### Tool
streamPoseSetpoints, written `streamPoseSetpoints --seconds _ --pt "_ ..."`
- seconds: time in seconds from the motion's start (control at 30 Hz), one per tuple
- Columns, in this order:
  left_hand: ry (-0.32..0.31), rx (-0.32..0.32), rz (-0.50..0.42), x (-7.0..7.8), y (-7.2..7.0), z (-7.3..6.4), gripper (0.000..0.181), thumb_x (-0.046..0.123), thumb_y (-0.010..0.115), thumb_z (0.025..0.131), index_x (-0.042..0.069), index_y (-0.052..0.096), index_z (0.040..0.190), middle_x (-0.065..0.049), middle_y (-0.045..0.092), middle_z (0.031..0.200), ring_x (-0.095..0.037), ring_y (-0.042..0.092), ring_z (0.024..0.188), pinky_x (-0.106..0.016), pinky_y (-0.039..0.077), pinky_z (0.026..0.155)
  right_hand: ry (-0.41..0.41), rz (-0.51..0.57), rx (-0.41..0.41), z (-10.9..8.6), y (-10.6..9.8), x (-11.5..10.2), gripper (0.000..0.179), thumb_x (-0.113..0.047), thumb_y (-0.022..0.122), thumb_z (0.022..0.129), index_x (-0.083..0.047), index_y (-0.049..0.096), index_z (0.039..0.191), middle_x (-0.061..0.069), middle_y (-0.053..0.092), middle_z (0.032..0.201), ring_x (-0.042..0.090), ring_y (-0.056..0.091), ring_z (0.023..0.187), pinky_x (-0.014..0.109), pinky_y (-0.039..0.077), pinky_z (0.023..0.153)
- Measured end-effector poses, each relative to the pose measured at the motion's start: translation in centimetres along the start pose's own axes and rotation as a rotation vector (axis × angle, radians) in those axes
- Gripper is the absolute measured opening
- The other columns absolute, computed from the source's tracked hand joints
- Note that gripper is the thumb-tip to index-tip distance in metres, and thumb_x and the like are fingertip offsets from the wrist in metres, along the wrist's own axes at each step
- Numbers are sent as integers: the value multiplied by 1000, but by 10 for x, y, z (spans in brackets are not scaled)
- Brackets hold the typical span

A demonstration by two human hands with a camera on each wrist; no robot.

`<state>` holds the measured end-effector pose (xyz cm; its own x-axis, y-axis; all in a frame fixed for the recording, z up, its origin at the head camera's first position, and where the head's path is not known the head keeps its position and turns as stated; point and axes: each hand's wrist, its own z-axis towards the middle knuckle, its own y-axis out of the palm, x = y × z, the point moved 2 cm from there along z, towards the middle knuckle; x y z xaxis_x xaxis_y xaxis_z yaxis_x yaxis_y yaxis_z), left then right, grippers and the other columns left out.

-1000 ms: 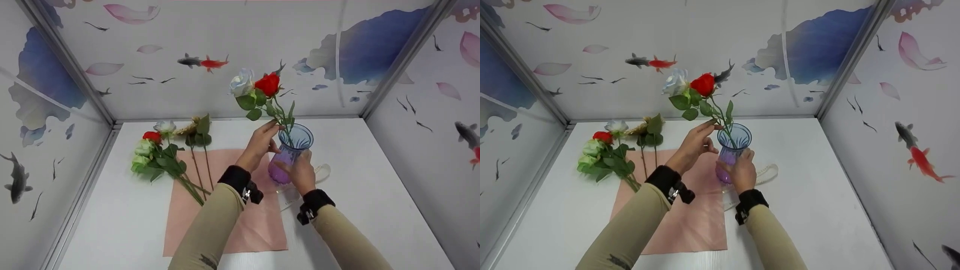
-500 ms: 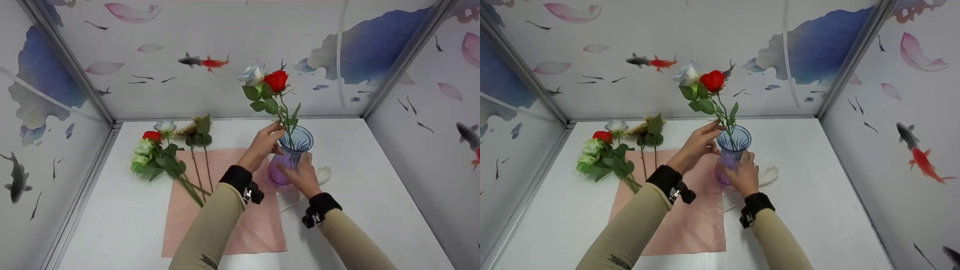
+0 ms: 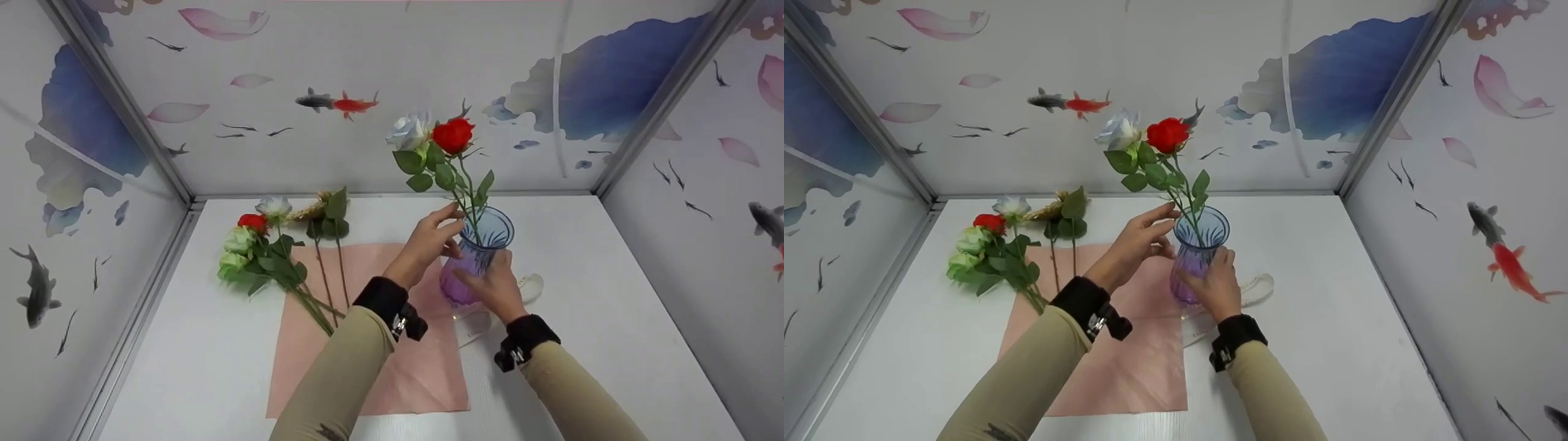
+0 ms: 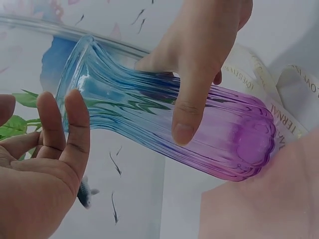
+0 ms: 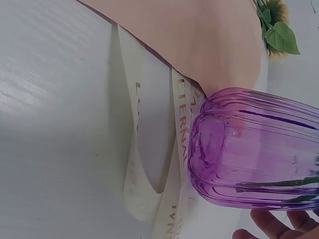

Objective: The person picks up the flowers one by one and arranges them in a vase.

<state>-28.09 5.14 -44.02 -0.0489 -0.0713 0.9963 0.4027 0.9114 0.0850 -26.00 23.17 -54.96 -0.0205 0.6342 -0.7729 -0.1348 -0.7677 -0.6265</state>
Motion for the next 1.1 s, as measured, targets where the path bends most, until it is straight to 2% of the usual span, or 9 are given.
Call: streamPoseSetpoints --seconds 0.17,0.27,0.37,0.47,0.6,0.7,0.8,0.93,1.1 --pt "23 2 60 -6 -12 -9 54 22 56 106 9 42 156 -10 51 149 -16 60 66 -33 59 78 -7 15 3 0 0 -1 113 -48 85 82 -4 13 158 26 33 144 45 49 133 58 41 110" --pt "10 9 92 -14 -26 -17 50 22 55 106 8 47 153 -11 53 148 -16 61 66 -32 59 78 1 9 -1 1 1 0 112 -49 84 82 -2 14 156 26 33 144 46 49 134 58 42 110" --pt "-27 46 115 -22 -46 -25 44 22 54 106 8 54 148 -11 57 145 -16 61 68 -32 59 78 18 -7 -6 1 1 1 112 -50 84 82 0 15 156 26 34 144 47 48 134 58 42 109" --pt "-68 117 158 -33 -70 -34 39 21 53 107 10 58 143 -9 60 141 -21 65 76 -33 59 80 13 -24 -4 1 1 1 111 -48 84 83 2 16 155 27 34 144 48 48 133 58 43 108" --pt "-110 237 230 -50 -105 -47 37 21 51 108 11 59 143 -10 61 138 -29 66 98 -38 58 84 -16 -30 7 2 1 1 111 -46 84 83 3 15 156 29 34 143 49 48 133 59 43 108" --pt "-132 327 293 -64 -128 -54 39 20 49 108 9 57 144 -11 59 141 -29 61 118 -42 55 93 -25 -29 12 2 0 2 112 -45 84 83 3 15 156 29 34 142 49 48 133 60 42 109" --pt "-144 384 367 -76 -146 -60 42 19 47 107 6 54 146 -15 55 145 -30 53 133 -46 49 102 -15 -28 12 1 0 2 112 -47 84 83 3 15 156 28 34 143 49 47 133 60 42 109" --pt "-155 410 405 -87 -158 -66 45 19 47 106 3 51 148 -18 51 150 -34 49 138 -49 44 108 4 -26 3 1 0 1 114 -51 83 82 0 13 157 27 33 144 48 47 135 60 42 109" --pt "-198 405 407 -94 -161 -69 49 21 49 106 2 47 151 -21 46 154 -37 45 141 -52 41 112 4 -22 1 1 1 0 117 -53 83 82 -4 10 159 28 32 146 48 46 136 62 41 109"
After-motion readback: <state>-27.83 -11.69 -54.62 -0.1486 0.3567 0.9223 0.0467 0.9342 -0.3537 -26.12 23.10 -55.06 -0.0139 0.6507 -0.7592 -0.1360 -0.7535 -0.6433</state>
